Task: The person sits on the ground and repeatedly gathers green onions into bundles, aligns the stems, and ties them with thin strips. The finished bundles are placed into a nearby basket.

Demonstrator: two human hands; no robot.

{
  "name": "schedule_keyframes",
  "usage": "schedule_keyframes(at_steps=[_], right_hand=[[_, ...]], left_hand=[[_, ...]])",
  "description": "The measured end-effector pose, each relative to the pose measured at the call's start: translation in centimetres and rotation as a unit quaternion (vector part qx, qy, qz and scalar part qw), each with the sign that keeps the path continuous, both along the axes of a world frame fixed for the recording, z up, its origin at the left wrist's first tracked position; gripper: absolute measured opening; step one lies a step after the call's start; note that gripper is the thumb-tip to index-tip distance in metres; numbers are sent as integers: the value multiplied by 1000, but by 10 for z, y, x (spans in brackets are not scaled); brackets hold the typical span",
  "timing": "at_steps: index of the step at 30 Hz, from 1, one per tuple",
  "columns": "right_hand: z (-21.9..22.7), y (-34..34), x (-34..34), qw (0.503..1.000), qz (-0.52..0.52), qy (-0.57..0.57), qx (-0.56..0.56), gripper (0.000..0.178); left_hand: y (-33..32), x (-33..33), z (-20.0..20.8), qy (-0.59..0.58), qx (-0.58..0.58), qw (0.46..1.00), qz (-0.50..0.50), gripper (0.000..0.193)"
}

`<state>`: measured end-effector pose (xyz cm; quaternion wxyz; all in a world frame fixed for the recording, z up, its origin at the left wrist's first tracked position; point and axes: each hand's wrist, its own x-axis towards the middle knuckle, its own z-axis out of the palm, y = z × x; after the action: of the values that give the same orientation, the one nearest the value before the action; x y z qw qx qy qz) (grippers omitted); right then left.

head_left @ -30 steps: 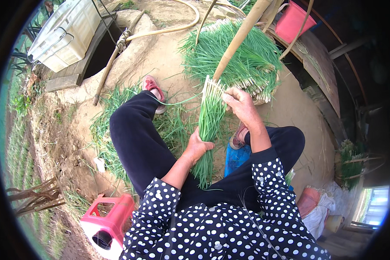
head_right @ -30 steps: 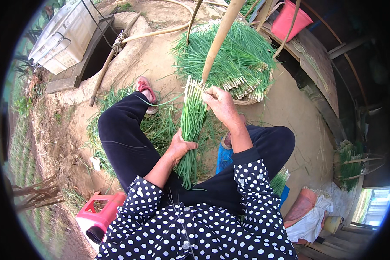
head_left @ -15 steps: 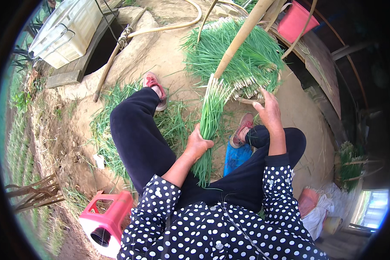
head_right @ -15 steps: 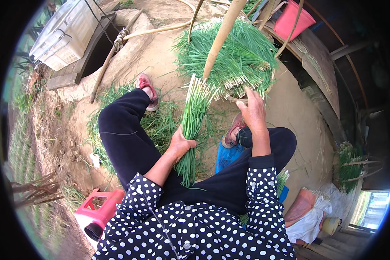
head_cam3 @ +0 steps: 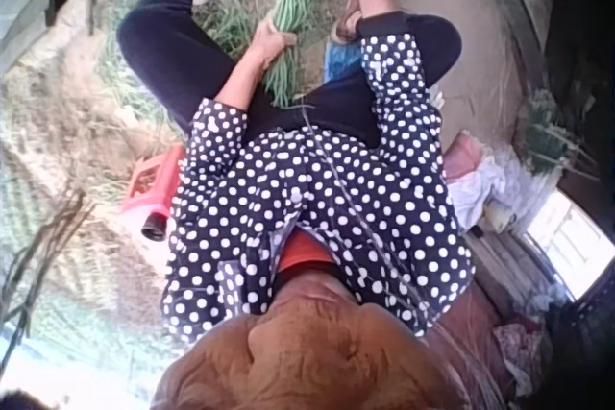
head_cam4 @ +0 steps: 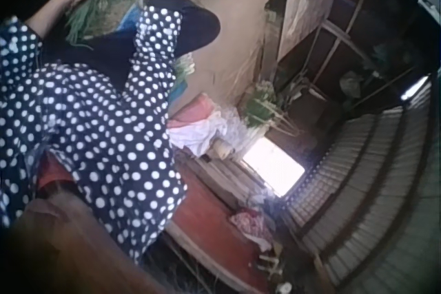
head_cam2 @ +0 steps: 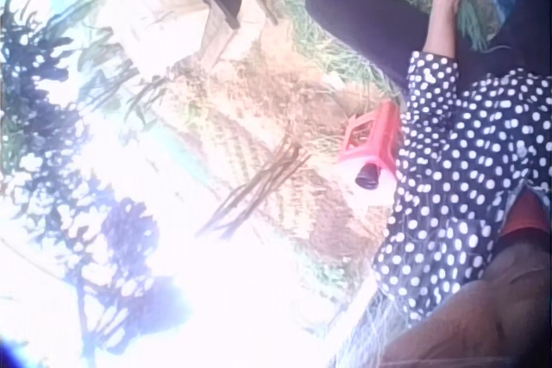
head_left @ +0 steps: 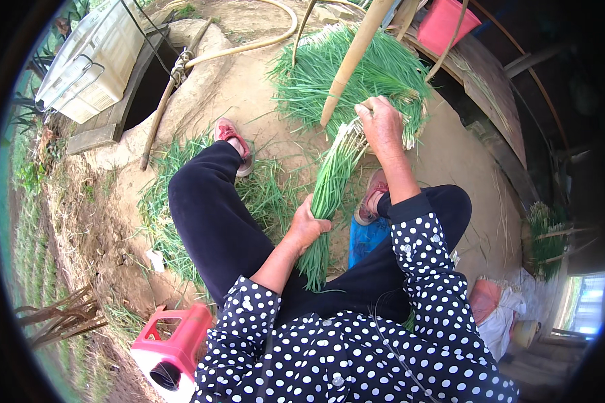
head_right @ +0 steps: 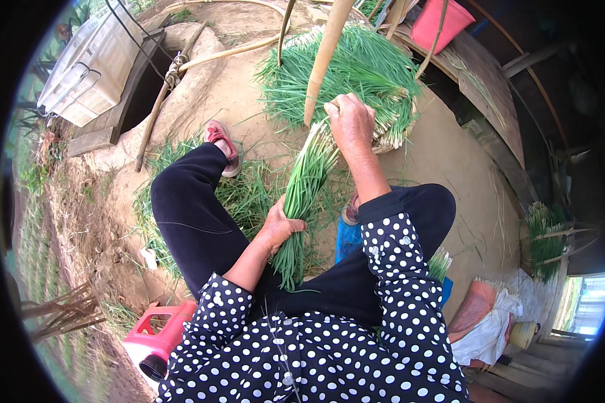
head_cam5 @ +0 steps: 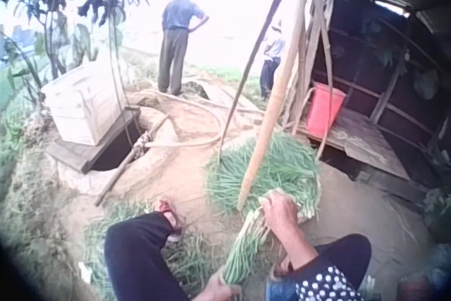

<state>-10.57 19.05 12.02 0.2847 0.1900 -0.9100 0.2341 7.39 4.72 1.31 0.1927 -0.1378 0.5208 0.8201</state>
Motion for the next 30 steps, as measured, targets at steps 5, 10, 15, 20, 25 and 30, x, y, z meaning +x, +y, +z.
schedule_keyframes(at_steps=[5,10,15,20,25,30], right_hand=[[10,76,27,964,-241,-98,58,19],[7,91,67,943,-110,-304,72,34],[-8,36,74,872,63,-402,-271,22],[-19,2,85,929,94,-334,-129,16],[-16,17,84,882,20,-357,-308,13],[-8,28,70,862,-6,-360,-357,15]], left_hand=[[-5,-1,11,-35,31,999,-18,60],[-6,-2,14,-33,79,996,-41,59],[-8,-2,17,-41,105,992,-61,57],[-9,-1,16,-31,113,991,-68,53],[-10,-2,13,-18,105,991,-75,55],[-8,-2,14,-4,92,992,-81,58]])
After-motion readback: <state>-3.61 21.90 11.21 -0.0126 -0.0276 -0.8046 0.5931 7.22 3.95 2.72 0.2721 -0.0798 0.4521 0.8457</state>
